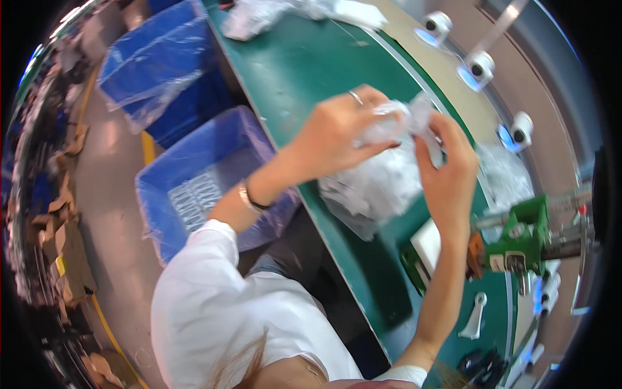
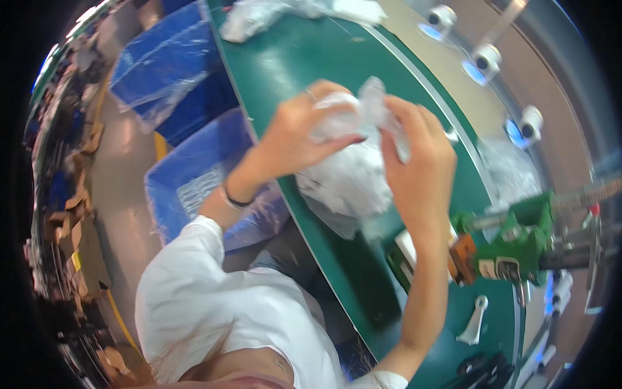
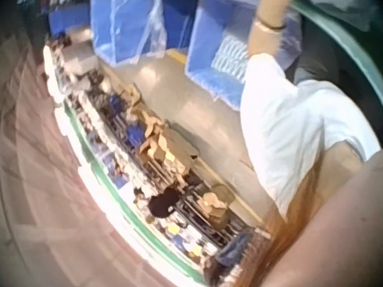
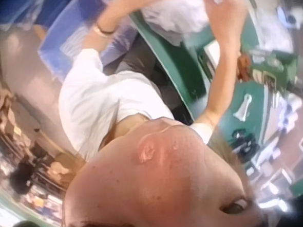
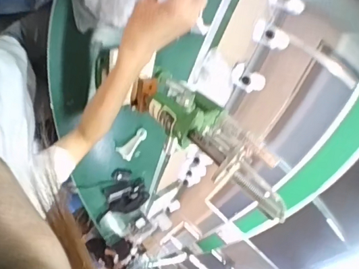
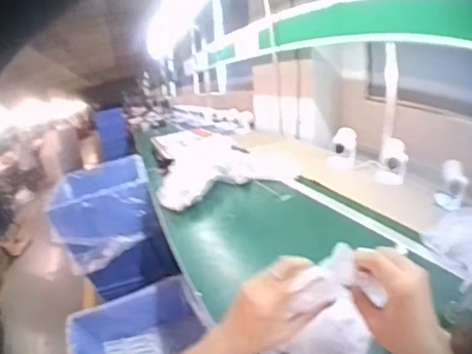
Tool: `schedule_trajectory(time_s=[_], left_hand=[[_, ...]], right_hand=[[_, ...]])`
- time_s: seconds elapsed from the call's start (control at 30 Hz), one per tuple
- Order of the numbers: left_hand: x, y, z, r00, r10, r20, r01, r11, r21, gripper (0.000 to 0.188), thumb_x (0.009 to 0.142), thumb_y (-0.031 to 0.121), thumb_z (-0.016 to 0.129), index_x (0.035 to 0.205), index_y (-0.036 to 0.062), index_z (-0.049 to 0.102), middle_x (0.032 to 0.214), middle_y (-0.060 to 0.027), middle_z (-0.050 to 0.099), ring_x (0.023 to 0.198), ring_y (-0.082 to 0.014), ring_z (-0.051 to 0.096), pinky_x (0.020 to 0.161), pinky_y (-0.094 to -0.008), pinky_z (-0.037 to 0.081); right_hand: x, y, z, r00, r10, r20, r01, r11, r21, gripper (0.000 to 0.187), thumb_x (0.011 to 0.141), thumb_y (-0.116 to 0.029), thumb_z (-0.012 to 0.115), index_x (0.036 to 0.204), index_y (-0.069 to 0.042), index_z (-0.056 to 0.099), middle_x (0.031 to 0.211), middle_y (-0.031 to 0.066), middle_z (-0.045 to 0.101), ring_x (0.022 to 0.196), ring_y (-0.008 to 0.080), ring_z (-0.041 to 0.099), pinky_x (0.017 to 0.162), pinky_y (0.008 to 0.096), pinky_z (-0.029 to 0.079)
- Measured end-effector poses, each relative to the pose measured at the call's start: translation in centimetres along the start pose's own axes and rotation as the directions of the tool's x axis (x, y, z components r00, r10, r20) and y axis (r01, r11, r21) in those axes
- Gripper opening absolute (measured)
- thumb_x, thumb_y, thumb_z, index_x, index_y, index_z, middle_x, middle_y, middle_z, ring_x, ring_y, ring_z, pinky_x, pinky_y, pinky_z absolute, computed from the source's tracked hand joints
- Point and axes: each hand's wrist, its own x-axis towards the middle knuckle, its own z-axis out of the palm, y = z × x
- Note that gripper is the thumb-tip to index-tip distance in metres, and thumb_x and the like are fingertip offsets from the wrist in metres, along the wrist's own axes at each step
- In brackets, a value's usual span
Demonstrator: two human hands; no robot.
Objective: Pressing circular components into white plastic housing units using a manual green lever press and organizing finished units into bins.
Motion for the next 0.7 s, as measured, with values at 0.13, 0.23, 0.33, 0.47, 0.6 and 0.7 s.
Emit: schedule_trajectory(time_s=[0.13, 0.23, 0.33, 0.47, 0.6, 0.7], left_hand=[[0.3, -1.5, -1.3, 0.998, -0.039, -0.049, 0.035, 0.996, -0.086, 0.033, 0.075, -0.008, 0.067, 0.104, 0.0073, 0.070, 0.106, -0.0099, 0.070, 0.097, -0.0234, 0.069, 0.082, -0.0320, 0.053], [0.5, -2.9, -3.3, 0.985, -0.163, -0.063, 0.138, 0.946, -0.292, 0.028, 0.078, -0.009, 0.055, 0.098, 0.0017, 0.072, 0.111, -0.0126, 0.069, 0.097, -0.0233, 0.068, 0.085, -0.0315, 0.052], [-1.0, -5.4, -5.2, 0.967, -0.253, 0.031, 0.235, 0.840, -0.489, 0.035, 0.085, -0.005, 0.049, 0.114, -0.0012, 0.068, 0.123, -0.0147, 0.066, 0.103, -0.0229, 0.066, 0.091, -0.0354, 0.051], [-3.4, -5.6, -5.7, 0.908, -0.405, 0.105, 0.352, 0.602, -0.717, 0.058, 0.090, 0.010, 0.059, 0.145, 0.0033, 0.044, 0.139, -0.0152, 0.055, 0.121, -0.0265, 0.057, 0.103, -0.0425, 0.044], [-6.3, -4.6, -4.4, 0.885, -0.310, 0.347, 0.410, 0.872, -0.267, 0.092, 0.079, 0.035, 0.079, 0.154, 0.0084, 0.033, 0.153, -0.0187, 0.037, 0.137, -0.0351, 0.041, 0.110, -0.0438, 0.039], [-7.3, -3.1, -2.0, 0.770, -0.397, 0.500, 0.486, 0.872, -0.057, 0.100, 0.070, 0.034, 0.086, 0.153, 0.0150, 0.035, 0.150, -0.0253, 0.034, 0.135, -0.0429, 0.041, 0.112, -0.0461, 0.036]], right_hand=[[0.0, 0.7, -1.5, 0.974, 0.191, -0.121, -0.190, 0.982, 0.016, 0.017, 0.090, -0.001, 0.064, 0.107, -0.002, 0.065, 0.092, 0.0085, 0.067, 0.083, 0.0182, 0.064, 0.079, 0.0317, 0.051], [0.6, 2.4, -2.7, 0.876, 0.379, -0.299, -0.329, 0.922, 0.205, 0.015, 0.093, -0.006, 0.064, 0.107, -0.002, 0.064, 0.094, 0.0059, 0.066, 0.085, 0.0158, 0.062, 0.082, 0.0290, 0.050], [0.6, 2.9, -3.1, 0.828, 0.440, -0.348, -0.255, 0.848, 0.465, 0.025, 0.093, -0.009, 0.065, 0.117, -0.003, 0.060, 0.109, 0.0074, 0.064, 0.095, 0.0168, 0.061, 0.090, 0.0284, 0.047], [-1.4, 0.2, -1.9, 0.896, 0.319, -0.309, -0.262, 0.941, 0.213, 0.053, 0.091, -0.014, 0.069, 0.138, -0.005, 0.047, 0.133, 0.0158, 0.054, 0.115, 0.0253, 0.055, 0.102, 0.0361, 0.042], [-4.3, -1.4, -0.7, 0.970, 0.240, 0.046, -0.209, 0.912, -0.354, 0.083, 0.081, -0.022, 0.080, 0.151, -0.012, 0.036, 0.141, 0.0259, 0.046, 0.128, 0.0402, 0.048, 0.107, 0.0491, 0.039], [-5.3, -1.2, 0.0, 0.775, 0.456, 0.438, -0.364, 0.888, -0.281, 0.099, 0.072, -0.025, 0.087, 0.153, -0.015, 0.032, 0.140, 0.0303, 0.042, 0.130, 0.0491, 0.044, 0.106, 0.0553, 0.039]])
